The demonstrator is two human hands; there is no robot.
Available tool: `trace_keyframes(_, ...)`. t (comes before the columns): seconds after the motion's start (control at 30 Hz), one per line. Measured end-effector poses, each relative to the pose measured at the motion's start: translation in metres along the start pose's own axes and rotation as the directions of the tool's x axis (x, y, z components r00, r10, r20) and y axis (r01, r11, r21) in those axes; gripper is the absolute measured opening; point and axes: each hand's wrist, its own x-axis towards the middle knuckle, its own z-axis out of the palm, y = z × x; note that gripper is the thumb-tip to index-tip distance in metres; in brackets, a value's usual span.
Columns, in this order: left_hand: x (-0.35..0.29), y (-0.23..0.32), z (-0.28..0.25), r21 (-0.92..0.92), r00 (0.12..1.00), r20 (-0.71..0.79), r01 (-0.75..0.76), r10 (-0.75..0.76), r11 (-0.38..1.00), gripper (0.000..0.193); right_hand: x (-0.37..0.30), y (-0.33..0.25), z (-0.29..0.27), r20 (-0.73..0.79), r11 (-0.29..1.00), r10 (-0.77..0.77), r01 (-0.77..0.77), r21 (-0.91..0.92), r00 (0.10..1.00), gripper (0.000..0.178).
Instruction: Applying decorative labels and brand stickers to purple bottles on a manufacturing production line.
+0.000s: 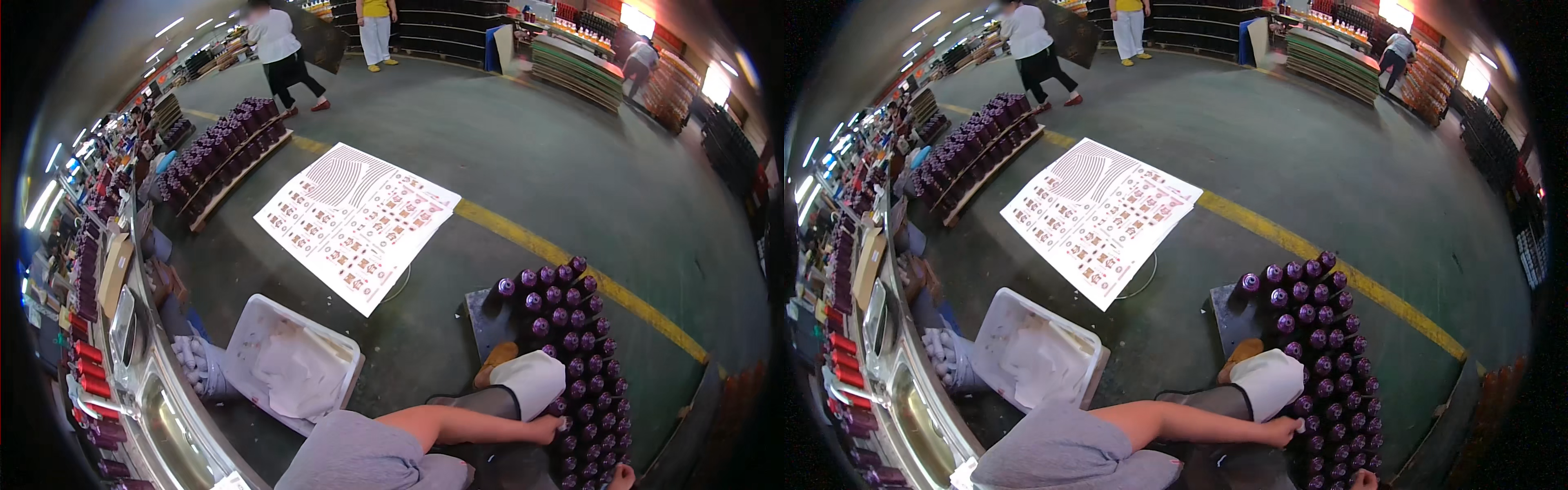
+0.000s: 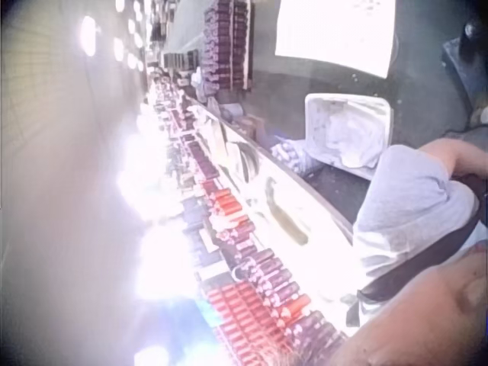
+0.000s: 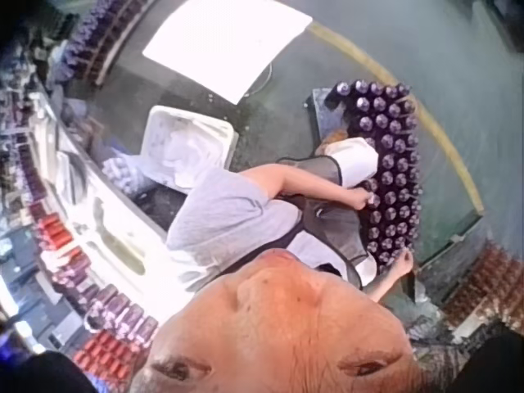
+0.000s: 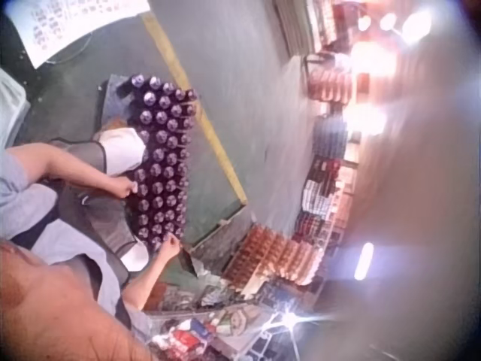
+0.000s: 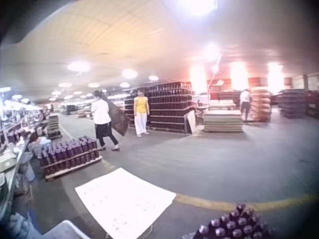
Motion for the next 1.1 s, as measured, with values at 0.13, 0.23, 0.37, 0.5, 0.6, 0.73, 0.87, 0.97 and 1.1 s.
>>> trace_keyframes(0.13,-0.05,0.026,-0.02,0.205,0.925,0.355,0.068,-0.139,0.976,0.026,-0.015,-0.01,0.036,0.151,0.995,-0.015,0.0,0.103,0.988,0.023)
trace_keyframes(0.23,-0.065,0.027,-0.022,0.344,0.854,0.496,-0.025,-0.159,0.939,0.024,-0.043,-0.033,0.052,0.271,0.983,-0.016,-0.035,0.182,0.962,0.02)
trace_keyframes(0.37,-0.069,0.041,-0.023,0.39,0.798,0.571,-0.057,-0.193,0.919,0.023,-0.079,-0.007,0.086,0.412,0.935,0.129,-0.249,0.254,0.902,0.022)
trace_keyframes(0.5,-0.065,0.043,-0.025,0.468,0.847,0.443,0.06,-0.292,0.882,0.025,-0.101,0.079,0.16,0.302,0.903,0.099,-0.214,0.373,0.948,0.014)
trace_keyframes(0.6,-0.063,0.046,-0.029,0.464,0.854,0.459,0.005,-0.245,0.886,0.023,-0.119,0.078,0.171,0.354,0.932,0.1,-0.212,0.295,0.93,0.015)
trace_keyframes(0.73,-0.045,0.058,-0.035,0.428,0.831,0.485,0.045,-0.271,0.903,0.028,-0.131,0.072,0.186,0.374,0.873,0.2,-0.338,0.351,0.905,0.014)
trace_keyframes(0.87,0.002,0.075,-0.03,0.448,0.837,0.506,-0.049,-0.208,0.893,0.028,-0.119,0.07,0.187,0.398,0.812,0.297,-0.449,0.374,0.868,0.012)
trace_keyframes(0.97,0.038,0.074,-0.021,0.449,0.886,0.451,-0.118,-0.111,0.885,0.029,-0.103,0.094,0.2,0.303,0.903,0.232,-0.32,0.286,0.924,0.014)
trace_keyframes(1.1,0.063,0.049,-0.022,0.461,0.896,0.427,-0.102,-0.12,0.881,0.029,-0.088,0.117,0.211,0.291,0.891,0.23,-0.321,0.32,0.929,0.013)
